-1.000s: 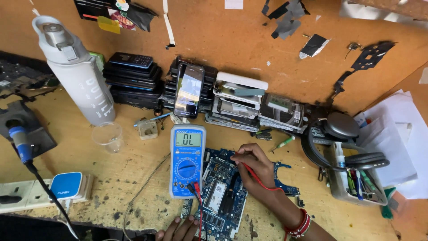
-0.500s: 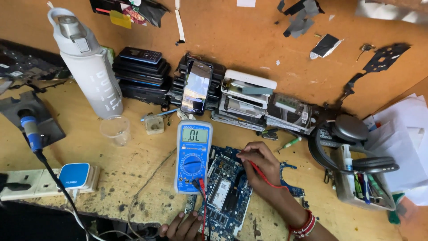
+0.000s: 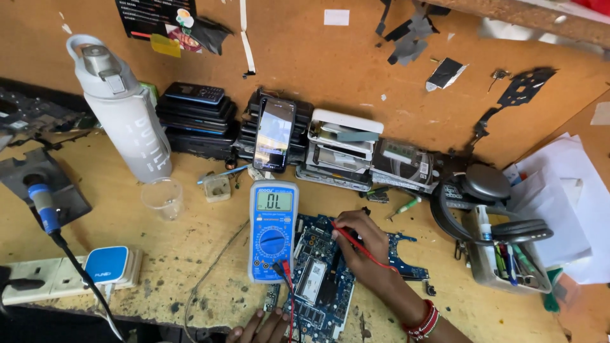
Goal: Using a digital multimeter to test components on a laptop motherboard for diagnostic purposes.
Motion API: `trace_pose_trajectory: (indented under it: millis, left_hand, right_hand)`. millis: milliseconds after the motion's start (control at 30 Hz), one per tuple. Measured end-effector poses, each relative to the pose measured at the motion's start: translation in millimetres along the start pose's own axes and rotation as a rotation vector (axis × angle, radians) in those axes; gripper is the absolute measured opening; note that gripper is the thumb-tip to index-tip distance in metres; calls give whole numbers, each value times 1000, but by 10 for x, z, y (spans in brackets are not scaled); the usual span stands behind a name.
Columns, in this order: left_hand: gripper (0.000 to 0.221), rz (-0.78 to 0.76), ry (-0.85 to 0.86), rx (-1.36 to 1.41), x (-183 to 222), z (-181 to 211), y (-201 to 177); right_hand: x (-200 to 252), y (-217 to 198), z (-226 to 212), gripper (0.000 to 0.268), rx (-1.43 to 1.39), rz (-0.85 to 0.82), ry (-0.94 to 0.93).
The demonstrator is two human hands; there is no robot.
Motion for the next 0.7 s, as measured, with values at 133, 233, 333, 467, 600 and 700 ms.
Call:
trace_pose_trajectory:
  millis: [133, 233, 333, 467, 600, 700]
  left_hand:
    - [27, 212, -5, -51, -334, 43, -270]
    - [13, 187, -97, -29, -364, 38, -328]
    - [12, 164, -86, -29, -389, 59, -318]
    - [7, 227, -146, -38, -528, 56, -435]
    - [26, 136, -77, 20, -137, 72, -185]
    - [27, 158, -33, -5, -130, 77, -188]
  right_hand:
    - [52, 9, 108, 9, -37, 9, 113]
    - [90, 22, 185, 7, -95, 34, 198]
    - [108, 52, 317, 6, -130, 18, 324]
    - [222, 154, 506, 10, -90, -75, 439]
    - [215, 179, 439, 2, -40, -117, 446]
    - [204, 175, 358, 7, -36, -84, 272]
Point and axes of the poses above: each hand's wrist, its own x-axis away from the middle knuckle, its own y-axis out of the palm, z = x × y, the point moved 7 cm from there along -x, towards the middle knuckle, and after that the axes turned 3 degrees about y, right-handed, at the moved point
